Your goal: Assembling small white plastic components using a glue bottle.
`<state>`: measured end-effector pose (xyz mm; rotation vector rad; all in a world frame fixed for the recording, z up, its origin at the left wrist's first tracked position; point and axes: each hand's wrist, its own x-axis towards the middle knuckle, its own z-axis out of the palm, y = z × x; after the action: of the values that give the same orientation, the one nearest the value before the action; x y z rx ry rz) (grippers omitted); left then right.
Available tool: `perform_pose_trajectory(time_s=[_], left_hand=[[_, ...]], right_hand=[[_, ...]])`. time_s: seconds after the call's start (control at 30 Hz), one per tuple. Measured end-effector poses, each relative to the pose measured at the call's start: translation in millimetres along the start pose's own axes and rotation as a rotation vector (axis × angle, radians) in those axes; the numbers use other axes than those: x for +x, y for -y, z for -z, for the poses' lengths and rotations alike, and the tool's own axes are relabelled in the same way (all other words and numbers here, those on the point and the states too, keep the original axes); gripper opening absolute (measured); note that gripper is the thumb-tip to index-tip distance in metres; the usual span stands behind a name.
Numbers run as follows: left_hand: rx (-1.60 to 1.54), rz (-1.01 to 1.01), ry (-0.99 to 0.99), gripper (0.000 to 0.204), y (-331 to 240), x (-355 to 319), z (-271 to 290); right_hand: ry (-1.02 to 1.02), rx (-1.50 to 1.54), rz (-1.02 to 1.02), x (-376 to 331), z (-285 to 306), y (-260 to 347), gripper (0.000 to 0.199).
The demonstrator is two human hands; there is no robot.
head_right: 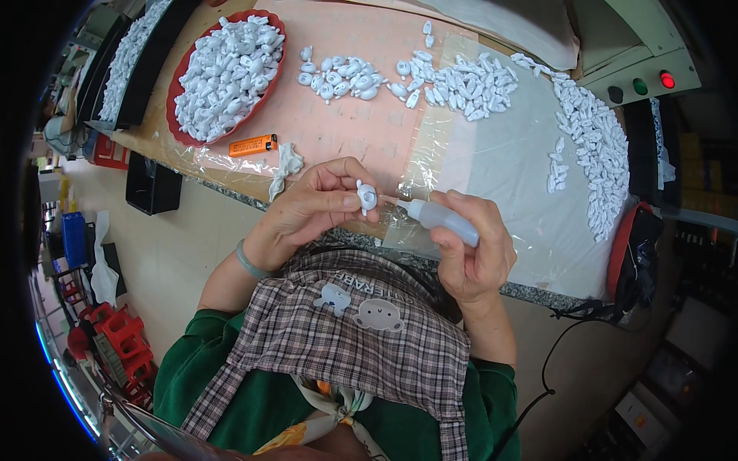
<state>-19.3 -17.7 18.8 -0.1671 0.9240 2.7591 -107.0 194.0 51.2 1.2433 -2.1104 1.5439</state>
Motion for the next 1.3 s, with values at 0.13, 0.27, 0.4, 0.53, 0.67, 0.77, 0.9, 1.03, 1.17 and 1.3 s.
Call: perform_pose_trajectory(time_s=[0.13,0.27,0.4,0.53,0.67,0.77,0.9,1.03,1.17,1.3], left_hand=[[0.032,-0.032,-0.055,0.022,0,-2,0],[0.062,-0.054,-0.082,0.022,-1,-1,1],[0.066,-0.05,-0.088,0.022,-2,-1,3],[0.061,-0.048,-0.094,0.022,-2,0,3],[0.055,-0.058,-0.084,0.022,-1,1,3],[0.041,-0.055,-0.093,0.023,-3,1,5],[0.055,-0.107,-0.095,0.022,-6,0,11],[0.09,-0.13,-0.109,0.019,-6,-1,14],[0.102,-0.119,-0.136,0.019,-4,-3,19],[0.094,-0.098,-0.137,0.02,-3,-6,21]], right_hand=[[0.026,-0.037,0.049,1,1,1,0.036],[0.043,-0.061,0.062,1,2,3,0.035],[0.052,-0.063,0.073,1,1,3,0.034],[0.071,-0.029,0.053,3,1,3,0.034],[0.057,-0.018,0.042,1,-4,-4,0.034],[0.012,0.162,-0.092,2,-7,-10,0.03],[-0.144,0.642,-0.531,12,-11,-23,0.035],[-0.034,0.713,-0.801,20,-13,-39,0.036],[0.097,0.728,-0.866,28,-27,-61,0.028],[0.243,-0.04,-0.573,55,-48,-85,0.025]])
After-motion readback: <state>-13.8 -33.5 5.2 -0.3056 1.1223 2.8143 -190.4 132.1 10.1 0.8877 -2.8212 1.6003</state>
